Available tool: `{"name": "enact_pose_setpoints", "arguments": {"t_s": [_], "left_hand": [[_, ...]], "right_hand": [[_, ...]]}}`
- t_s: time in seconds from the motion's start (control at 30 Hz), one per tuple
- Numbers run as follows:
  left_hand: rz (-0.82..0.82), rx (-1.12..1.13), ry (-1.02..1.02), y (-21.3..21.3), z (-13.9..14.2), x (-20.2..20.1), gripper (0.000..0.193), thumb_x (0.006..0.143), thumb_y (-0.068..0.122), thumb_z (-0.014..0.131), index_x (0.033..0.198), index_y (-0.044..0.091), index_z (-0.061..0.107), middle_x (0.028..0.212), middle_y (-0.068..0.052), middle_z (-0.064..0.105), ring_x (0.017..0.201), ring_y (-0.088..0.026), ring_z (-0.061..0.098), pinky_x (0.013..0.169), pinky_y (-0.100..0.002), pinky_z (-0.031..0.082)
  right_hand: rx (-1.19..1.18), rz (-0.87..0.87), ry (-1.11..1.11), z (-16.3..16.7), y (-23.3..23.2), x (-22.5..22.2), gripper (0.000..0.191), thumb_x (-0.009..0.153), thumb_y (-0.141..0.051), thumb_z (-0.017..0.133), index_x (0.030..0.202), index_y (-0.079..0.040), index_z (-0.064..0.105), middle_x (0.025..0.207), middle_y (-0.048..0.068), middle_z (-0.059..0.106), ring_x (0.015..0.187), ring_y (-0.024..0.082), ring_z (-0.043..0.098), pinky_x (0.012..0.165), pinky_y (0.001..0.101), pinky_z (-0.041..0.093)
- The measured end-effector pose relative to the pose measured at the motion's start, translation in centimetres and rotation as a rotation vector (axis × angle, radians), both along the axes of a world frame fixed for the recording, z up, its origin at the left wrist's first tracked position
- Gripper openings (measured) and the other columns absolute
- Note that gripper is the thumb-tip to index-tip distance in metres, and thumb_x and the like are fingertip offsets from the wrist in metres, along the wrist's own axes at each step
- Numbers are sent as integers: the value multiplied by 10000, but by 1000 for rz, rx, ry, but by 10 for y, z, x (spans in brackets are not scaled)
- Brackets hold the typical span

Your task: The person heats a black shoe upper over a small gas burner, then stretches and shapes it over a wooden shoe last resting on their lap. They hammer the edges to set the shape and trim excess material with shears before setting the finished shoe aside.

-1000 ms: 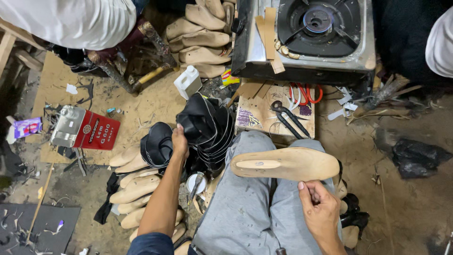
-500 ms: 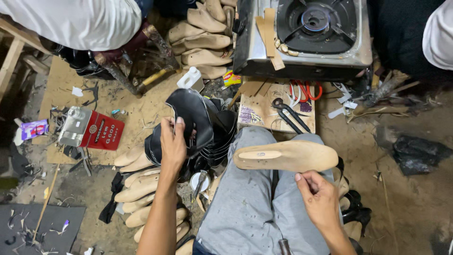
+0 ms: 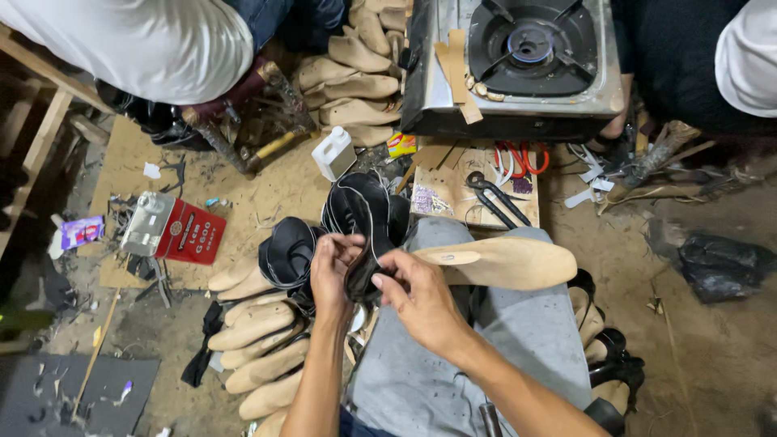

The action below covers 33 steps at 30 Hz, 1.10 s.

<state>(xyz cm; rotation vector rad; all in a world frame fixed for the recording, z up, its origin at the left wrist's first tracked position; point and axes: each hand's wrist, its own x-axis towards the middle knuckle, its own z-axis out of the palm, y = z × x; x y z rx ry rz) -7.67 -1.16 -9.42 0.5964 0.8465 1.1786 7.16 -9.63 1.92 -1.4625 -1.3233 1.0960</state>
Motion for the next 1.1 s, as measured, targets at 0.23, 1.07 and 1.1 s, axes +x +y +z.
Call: {"name": "enact_pose_setpoints", "arguments": {"t_s": [0.23,1.07,1.1], "left_hand": [[-199,-156,-373,13,-77,37,364,1029,324,473,1263,45,488,1184,-114,648,1020,-186,647,918,-311,543],[-95,294,-328,-20,67,52,564,1003,285,511,1508,97,345,1464,-122,530,1185,-198,672,997,-307,568],[-163,348,-304,-36,76,51,575,1002,283,513,1518,99,339,1475,-123,525,1191,-198,673,1000,-306,569]], "right_hand": [[229,34,-170,1,-11,-3,170,897,-97,717,1030,-8,661,783,71,635,677,153,622,595,307,517],[549,-153,-319,47,-48,68,242,775,37,746,1006,23,676,1020,136,675,849,230,661,761,331,529],[529,-151,-356,37,-43,66,244,772,31,748,1008,14,687,1005,137,679,860,255,665,773,347,530]]}}
